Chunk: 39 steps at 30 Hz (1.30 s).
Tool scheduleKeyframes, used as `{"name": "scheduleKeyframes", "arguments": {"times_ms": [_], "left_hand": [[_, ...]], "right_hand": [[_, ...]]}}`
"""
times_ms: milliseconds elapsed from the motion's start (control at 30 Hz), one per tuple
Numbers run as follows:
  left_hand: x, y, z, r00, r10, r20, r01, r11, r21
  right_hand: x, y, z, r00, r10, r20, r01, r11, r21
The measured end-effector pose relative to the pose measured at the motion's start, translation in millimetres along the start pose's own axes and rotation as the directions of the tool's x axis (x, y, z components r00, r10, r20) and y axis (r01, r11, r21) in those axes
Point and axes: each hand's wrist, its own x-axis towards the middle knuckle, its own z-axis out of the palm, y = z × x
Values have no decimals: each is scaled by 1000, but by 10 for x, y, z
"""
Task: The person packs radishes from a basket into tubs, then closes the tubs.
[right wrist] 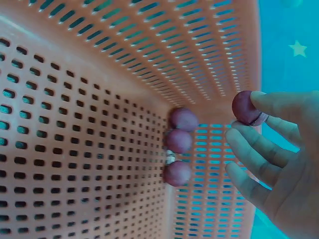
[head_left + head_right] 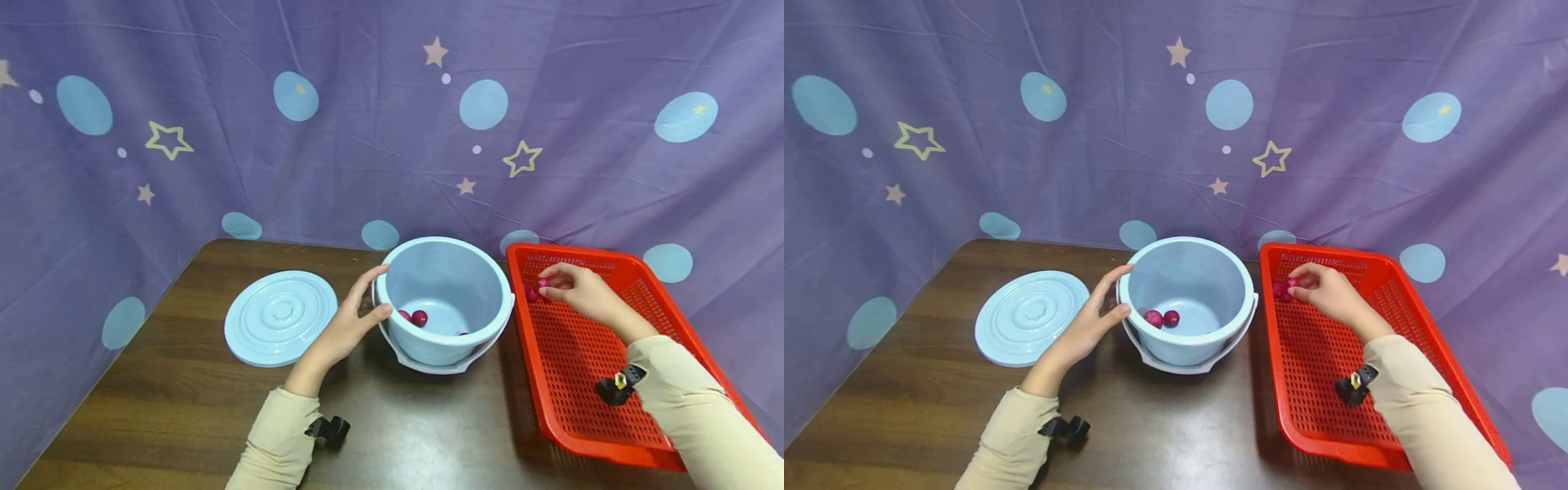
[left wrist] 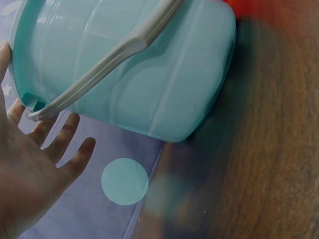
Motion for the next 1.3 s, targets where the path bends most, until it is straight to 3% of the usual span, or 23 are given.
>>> {"name": "scheduleKeyframes", "arguments": {"times_ms": [367, 833, 1067, 1300], "left_hand": [[1, -8, 2, 1000, -4, -2, 4, 1000, 3], [2, -6, 9, 1000, -4, 0, 4, 1000, 9], [9, -20, 11, 1000, 0, 1, 0, 1000, -2], [11, -17, 9, 1000, 4, 2, -4, 1000, -15]], "right_hand": [[-131, -216, -177, 998, -58, -37, 60, 998, 36], [-277, -458, -202, 977, -157, -144, 160, 987, 6], [-317, -610, -162, 964, -231, -131, 242, 967, 73], [-336, -810, -102, 947, -297, -123, 305, 950, 59]]}}
